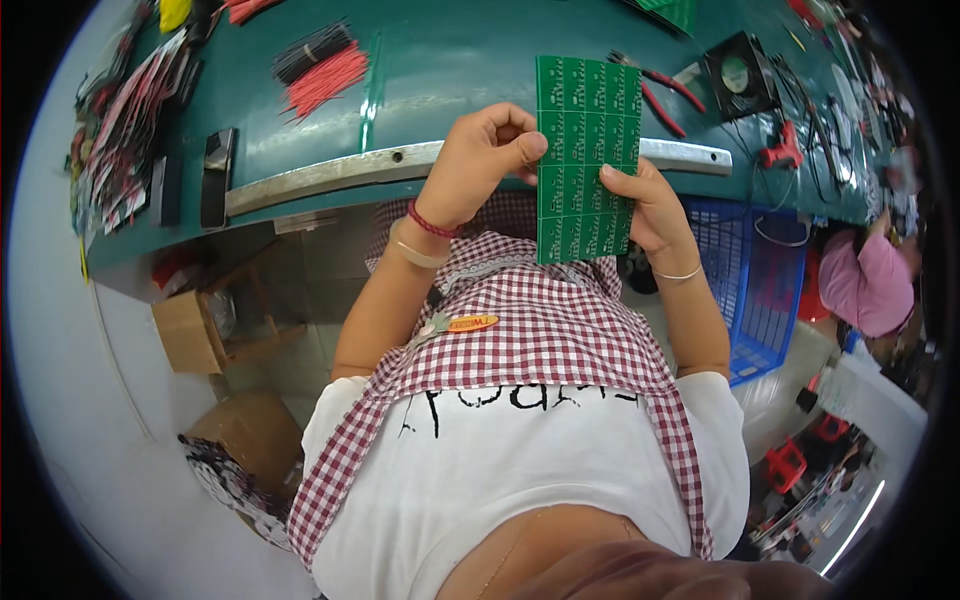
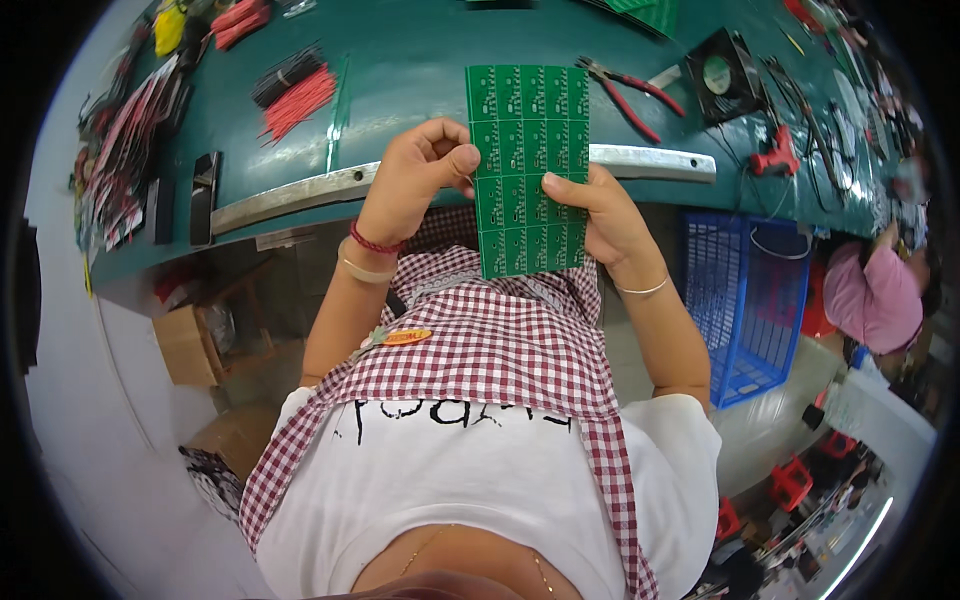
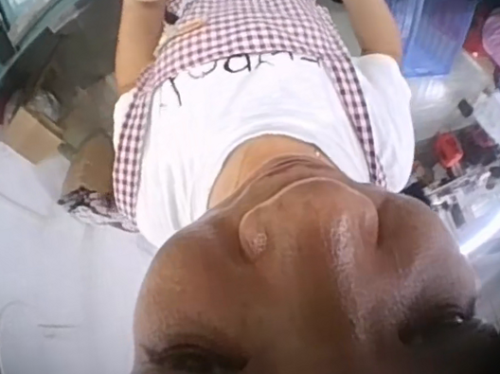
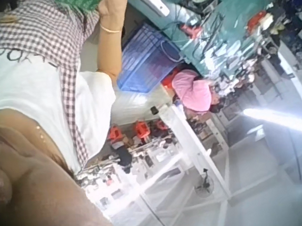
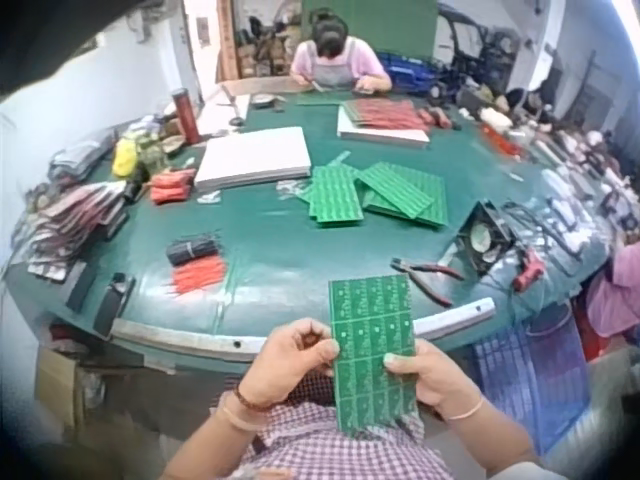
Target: Cutting and organizing circuit board components and wire bundles on a factory assembly line.
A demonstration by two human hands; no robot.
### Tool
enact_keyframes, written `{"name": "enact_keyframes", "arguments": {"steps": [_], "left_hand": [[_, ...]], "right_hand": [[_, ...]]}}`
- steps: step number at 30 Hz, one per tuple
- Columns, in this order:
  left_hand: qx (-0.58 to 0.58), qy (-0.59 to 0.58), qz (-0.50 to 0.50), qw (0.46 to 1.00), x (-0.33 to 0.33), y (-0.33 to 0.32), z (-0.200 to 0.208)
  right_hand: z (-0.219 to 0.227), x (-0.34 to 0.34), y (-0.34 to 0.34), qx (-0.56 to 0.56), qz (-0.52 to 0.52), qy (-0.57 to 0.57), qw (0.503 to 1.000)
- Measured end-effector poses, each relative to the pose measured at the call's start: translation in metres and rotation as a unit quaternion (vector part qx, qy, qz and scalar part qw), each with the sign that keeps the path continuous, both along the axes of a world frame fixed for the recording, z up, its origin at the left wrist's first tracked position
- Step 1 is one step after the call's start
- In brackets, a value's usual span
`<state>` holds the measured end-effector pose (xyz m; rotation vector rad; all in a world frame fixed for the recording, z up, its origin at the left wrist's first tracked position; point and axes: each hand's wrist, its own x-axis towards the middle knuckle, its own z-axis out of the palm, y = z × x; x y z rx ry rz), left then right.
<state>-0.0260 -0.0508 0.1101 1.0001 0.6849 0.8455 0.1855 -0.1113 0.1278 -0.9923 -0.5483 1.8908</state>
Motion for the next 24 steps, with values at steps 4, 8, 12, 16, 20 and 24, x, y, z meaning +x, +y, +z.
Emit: {"name": "enact_keyframes", "arguments": {"steps": [4, 8, 12, 16, 20, 24], "left_hand": [[-0.031, -0.065, -0.036, 0.997, -0.014, 0.014, -0.005], [-0.049, -0.103, -0.043, 0.992, -0.021, 0.025, -0.012], [-0.052, -0.101, -0.019, 0.993, -0.017, 0.028, -0.010], [-0.060, -0.017, 0.018, 0.998, -0.014, 0.018, -0.005], [0.028, 0.104, 0.049, 0.993, -0.013, 0.011, -0.015], [0.072, 0.203, 0.069, 0.974, -0.006, 0.013, -0.013]], "right_hand": [[-0.013, -0.010, 0.013, 0.008, 0.009, 0.046, 0.999], [-0.012, -0.019, 0.021, 0.000, 0.014, 0.039, 0.999], [-0.010, -0.021, 0.029, 0.007, -0.003, 0.014, 1.000], [-0.007, -0.019, 0.034, 0.034, -0.025, -0.029, 0.999], [-0.003, -0.028, 0.025, 0.124, -0.048, -0.208, 0.969], [0.001, -0.040, 0.021, 0.169, -0.099, -0.257, 0.946]]}}
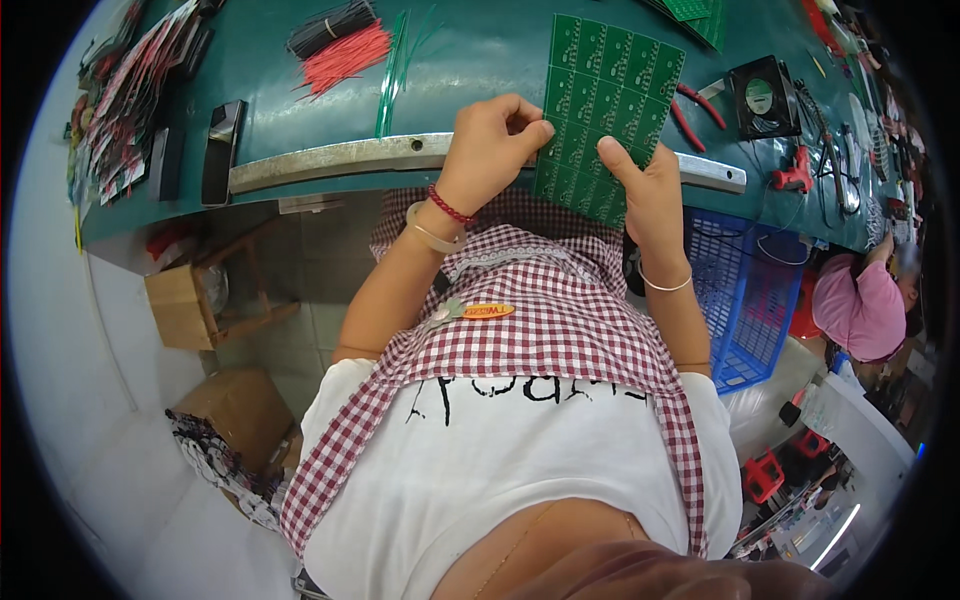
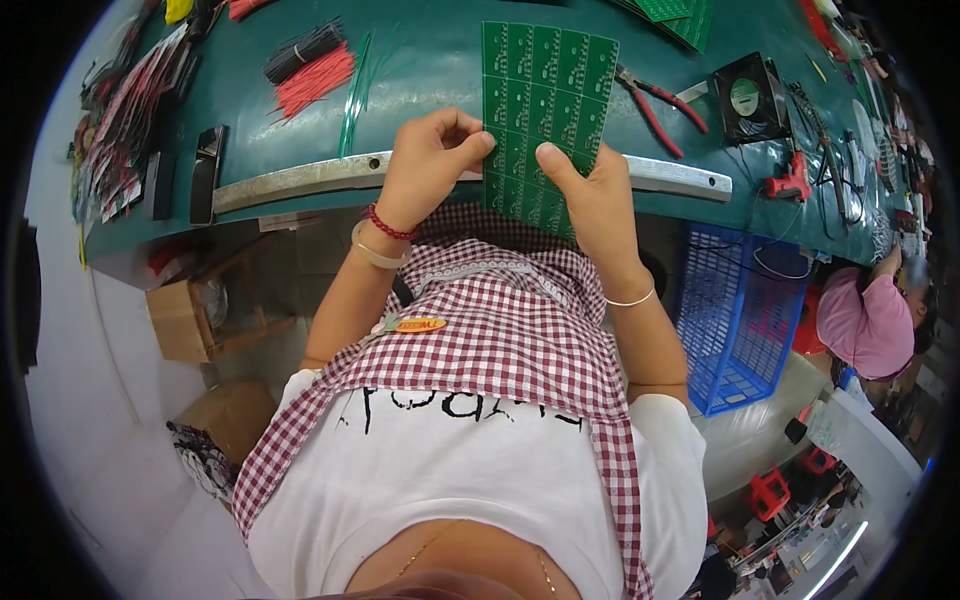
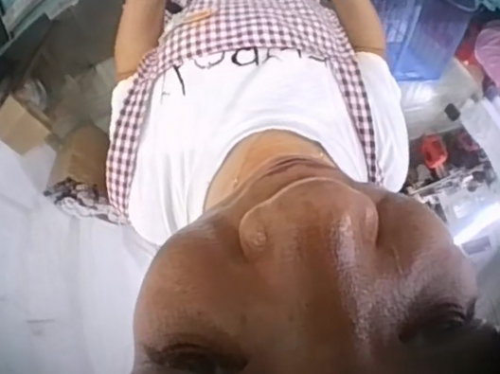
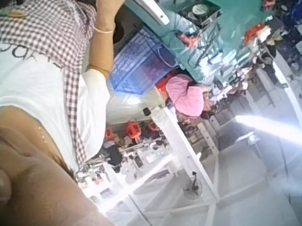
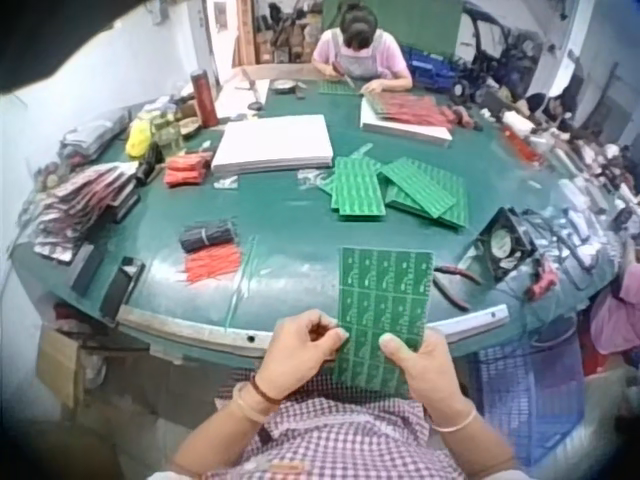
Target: Cutting and organizing circuit board components and wire bundles on a factory assembly line.
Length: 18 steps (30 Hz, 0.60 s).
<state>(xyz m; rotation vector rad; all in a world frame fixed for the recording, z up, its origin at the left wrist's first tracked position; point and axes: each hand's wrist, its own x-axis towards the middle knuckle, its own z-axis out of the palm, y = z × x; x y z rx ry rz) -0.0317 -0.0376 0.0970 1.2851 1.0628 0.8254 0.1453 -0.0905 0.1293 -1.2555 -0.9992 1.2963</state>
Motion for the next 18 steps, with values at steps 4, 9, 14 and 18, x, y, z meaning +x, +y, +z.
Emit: {"name": "enact_keyframes", "arguments": {"steps": [4, 9, 14, 18], "left_hand": [[0.034, -0.054, 0.056, 0.996, 0.007, 0.000, -0.012], [-0.063, -0.223, -0.107, 0.967, -0.006, 0.004, -0.006], [-0.073, -0.251, -0.167, 0.951, -0.007, 0.001, -0.004], [-0.096, -0.265, -0.178, 0.943, -0.006, 0.002, -0.014]], "right_hand": [[0.004, -0.004, -0.005, -0.013, -0.012, -0.058, 0.998], [0.013, 0.011, -0.006, -0.049, 0.007, 0.083, 0.995], [0.007, 0.028, 0.000, -0.095, 0.058, 0.171, 0.979], [-0.003, 0.032, -0.002, -0.112, 0.075, 0.190, 0.972]]}}
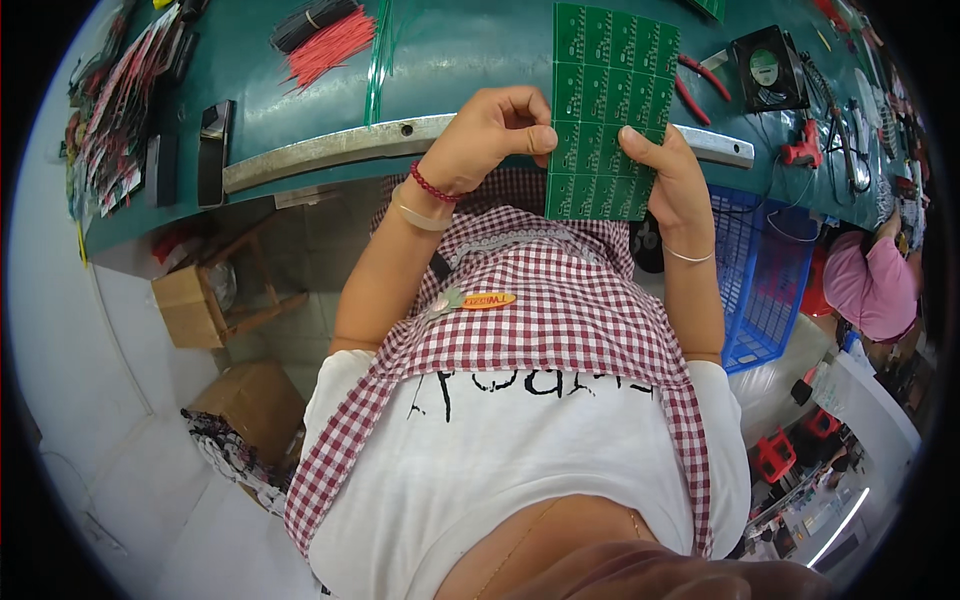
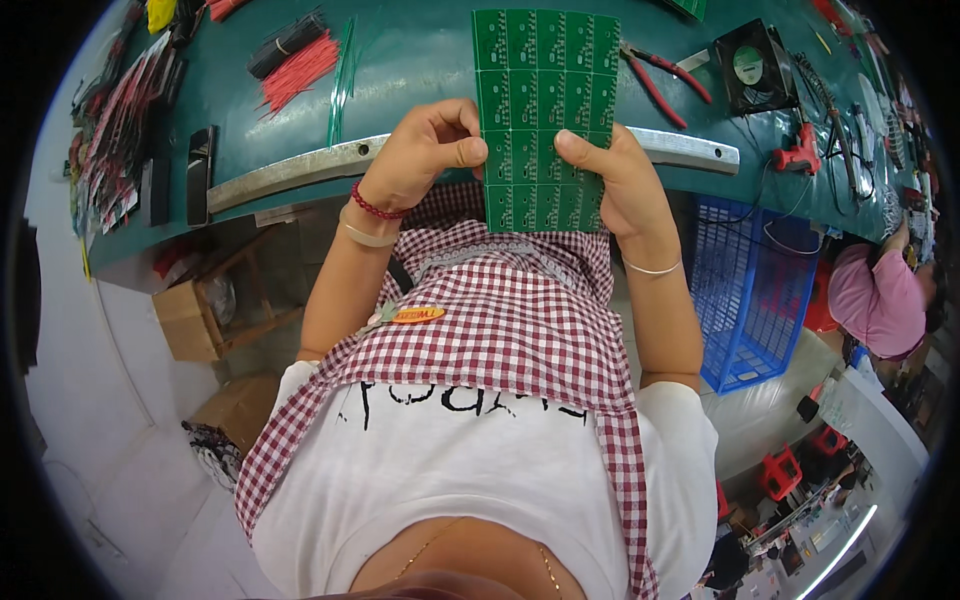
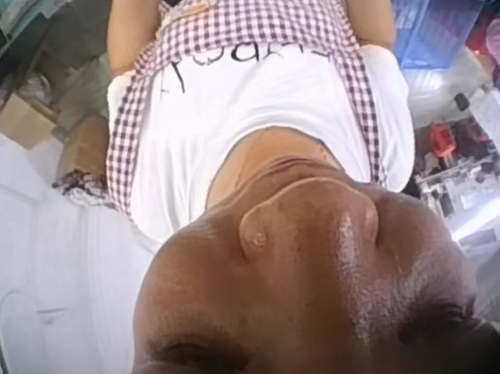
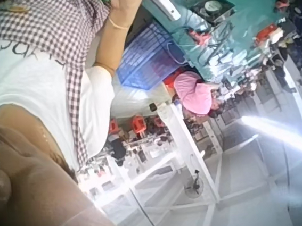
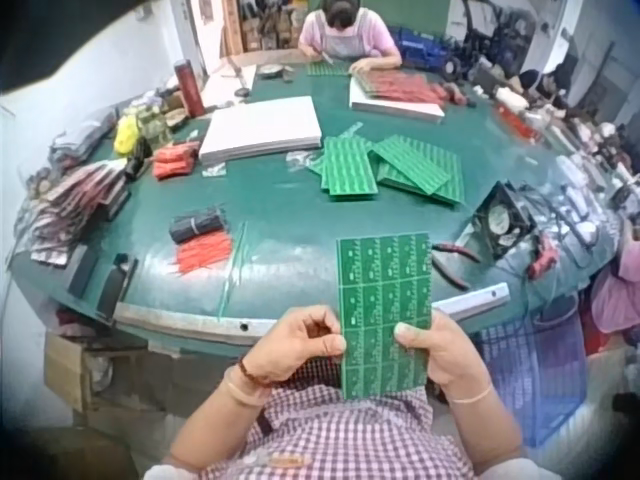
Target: Cutting and organizing circuit board components and wire bundles on a factory assembly line.
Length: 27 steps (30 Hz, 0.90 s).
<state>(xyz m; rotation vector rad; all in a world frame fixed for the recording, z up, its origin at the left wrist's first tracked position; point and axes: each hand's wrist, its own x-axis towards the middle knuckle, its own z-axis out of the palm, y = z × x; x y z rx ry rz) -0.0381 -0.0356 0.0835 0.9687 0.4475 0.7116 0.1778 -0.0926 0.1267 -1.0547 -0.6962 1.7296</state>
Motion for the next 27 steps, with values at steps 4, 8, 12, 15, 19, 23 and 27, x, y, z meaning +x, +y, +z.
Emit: {"name": "enact_keyframes", "arguments": {"steps": [4, 8, 12, 15, 19, 23, 27], "left_hand": [[-0.034, -0.023, -0.030, 0.999, -0.002, -0.001, -0.005], [-0.066, -0.035, -0.045, 0.996, 0.001, -0.003, -0.001], [-0.020, 0.025, 0.002, 0.999, 0.002, -0.004, 0.003], [0.002, 0.049, 0.051, 0.997, 0.000, 0.000, 0.001], [-0.026, 0.071, 0.070, 0.995, -0.003, 0.005, 0.009], [0.009, 0.096, 0.103, 0.990, 0.002, 0.009, 0.014], [0.013, 0.076, 0.155, 0.985, 0.005, 0.006, 0.013]], "right_hand": [[-0.007, 0.002, 0.000, -0.041, 0.022, 0.045, 0.998], [-0.010, 0.002, 0.001, -0.057, 0.017, 0.081, 0.995], [-0.009, 0.009, 0.002, -0.039, 0.027, 0.020, 0.999], [-0.007, 0.010, 0.001, -0.035, 0.012, -0.021, 0.999], [-0.001, 0.010, 0.000, -0.030, 0.023, -0.053, 0.998], [0.002, 0.005, 0.000, 0.011, 0.031, -0.072, 0.997], [0.007, 0.000, -0.003, 0.013, 0.030, -0.080, 0.996]]}}
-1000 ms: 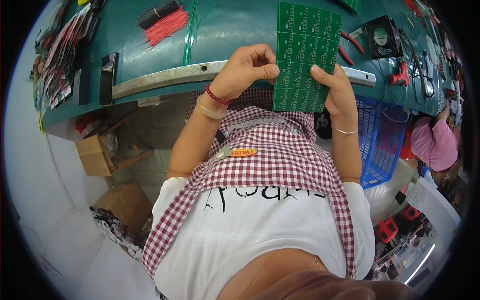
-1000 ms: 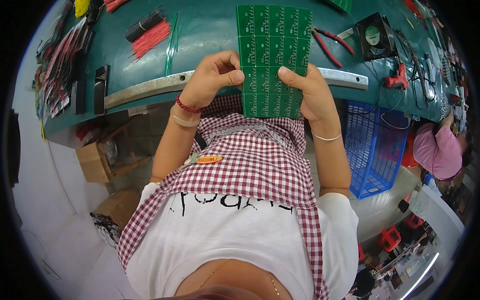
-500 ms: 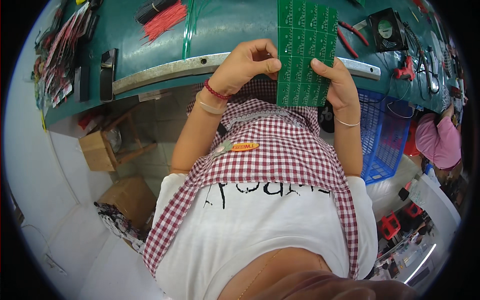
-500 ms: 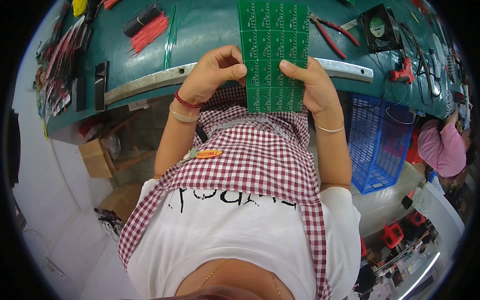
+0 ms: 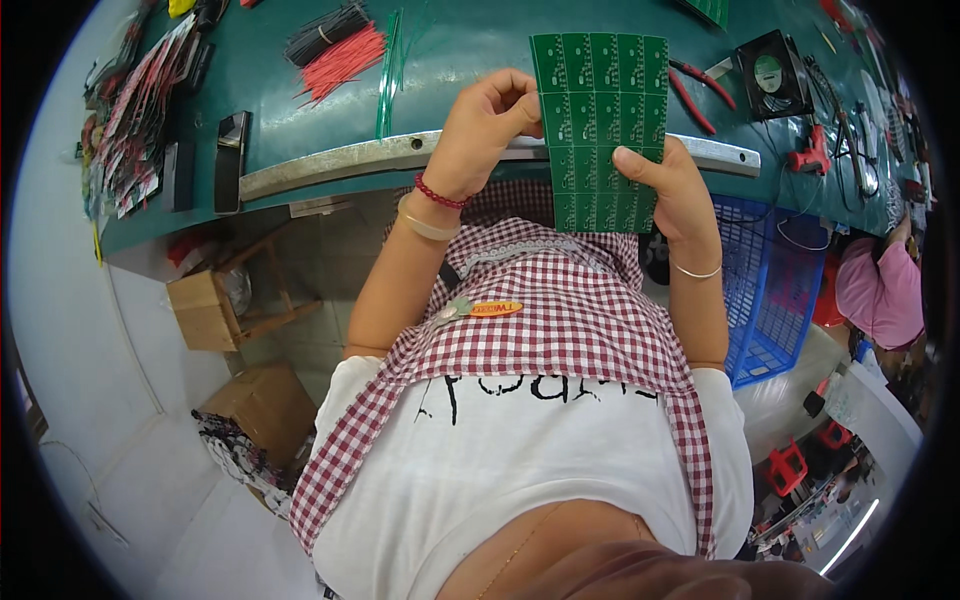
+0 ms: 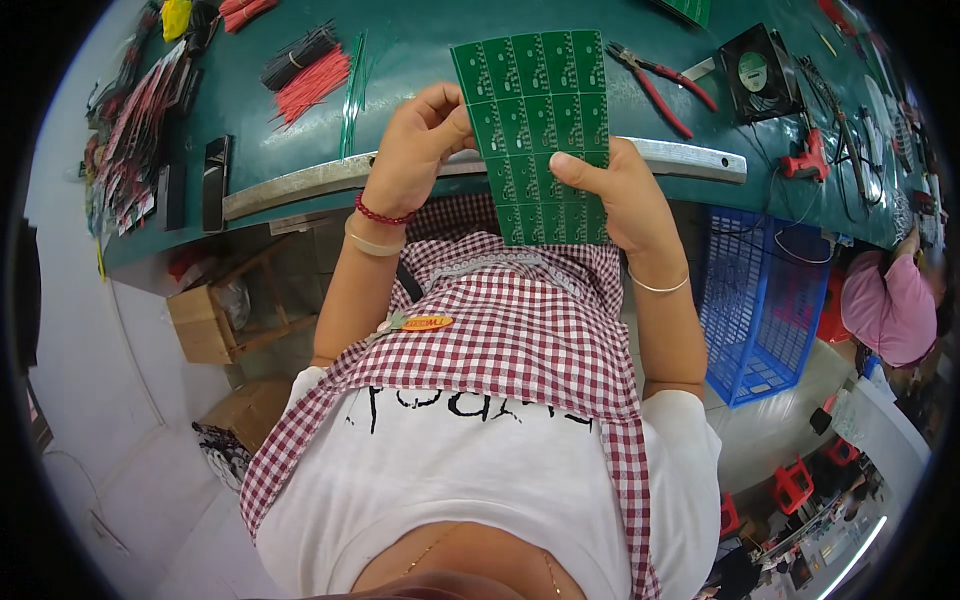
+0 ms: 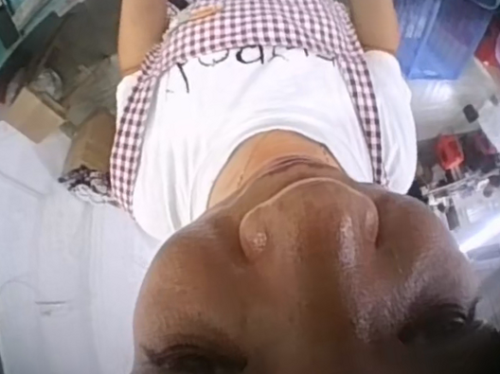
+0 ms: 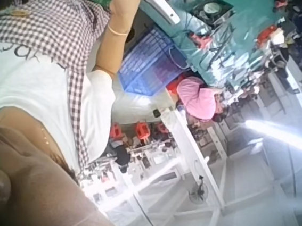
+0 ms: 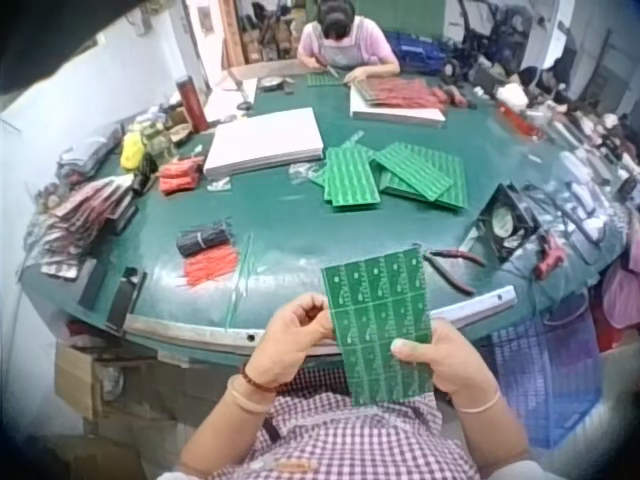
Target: Cutting and organizing circuit board components and wire bundles on a factory assembly line.
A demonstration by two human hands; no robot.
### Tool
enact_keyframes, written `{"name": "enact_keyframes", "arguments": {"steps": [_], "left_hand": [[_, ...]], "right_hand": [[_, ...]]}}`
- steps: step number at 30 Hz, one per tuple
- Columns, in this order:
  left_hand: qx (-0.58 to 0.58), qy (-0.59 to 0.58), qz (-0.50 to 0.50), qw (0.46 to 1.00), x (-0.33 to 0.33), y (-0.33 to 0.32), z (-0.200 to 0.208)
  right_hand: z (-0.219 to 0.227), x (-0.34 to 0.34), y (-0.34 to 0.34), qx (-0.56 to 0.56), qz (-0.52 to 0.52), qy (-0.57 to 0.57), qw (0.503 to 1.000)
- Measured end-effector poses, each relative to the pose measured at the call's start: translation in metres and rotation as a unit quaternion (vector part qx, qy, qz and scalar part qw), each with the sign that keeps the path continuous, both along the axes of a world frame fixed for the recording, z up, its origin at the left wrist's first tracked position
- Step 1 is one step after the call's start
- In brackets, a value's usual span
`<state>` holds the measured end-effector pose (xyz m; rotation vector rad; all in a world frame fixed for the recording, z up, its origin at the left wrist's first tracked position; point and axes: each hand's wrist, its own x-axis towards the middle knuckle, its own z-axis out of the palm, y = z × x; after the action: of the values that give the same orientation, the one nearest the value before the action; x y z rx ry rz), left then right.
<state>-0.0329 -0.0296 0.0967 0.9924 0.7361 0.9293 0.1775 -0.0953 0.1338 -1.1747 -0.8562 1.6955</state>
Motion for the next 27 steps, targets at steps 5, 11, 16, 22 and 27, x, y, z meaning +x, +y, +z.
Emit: {"name": "enact_keyframes", "arguments": {"steps": [5, 11, 16, 22, 27], "left_hand": [[-0.091, -0.116, -0.020, 0.989, -0.002, -0.004, 0.003], [-0.055, -0.094, 0.035, 0.993, 0.007, -0.012, 0.005], [-0.067, -0.122, 0.040, 0.989, 0.009, -0.007, 0.005], [-0.090, -0.157, 0.022, 0.983, 0.002, -0.004, 0.005], [0.028, -0.022, 0.080, 0.996, -0.003, 0.003, -0.007]], "right_hand": [[-0.001, -0.003, 0.002, -0.007, -0.008, 0.019, 1.000], [-0.005, -0.007, 0.003, -0.013, -0.006, 0.012, 1.000], [-0.014, -0.012, 0.010, -0.020, 0.011, 0.022, 1.000], [-0.015, -0.019, 0.018, -0.048, 0.019, 0.085, 0.995], [-0.016, -0.018, 0.019, -0.040, 0.029, 0.025, 0.998]]}}
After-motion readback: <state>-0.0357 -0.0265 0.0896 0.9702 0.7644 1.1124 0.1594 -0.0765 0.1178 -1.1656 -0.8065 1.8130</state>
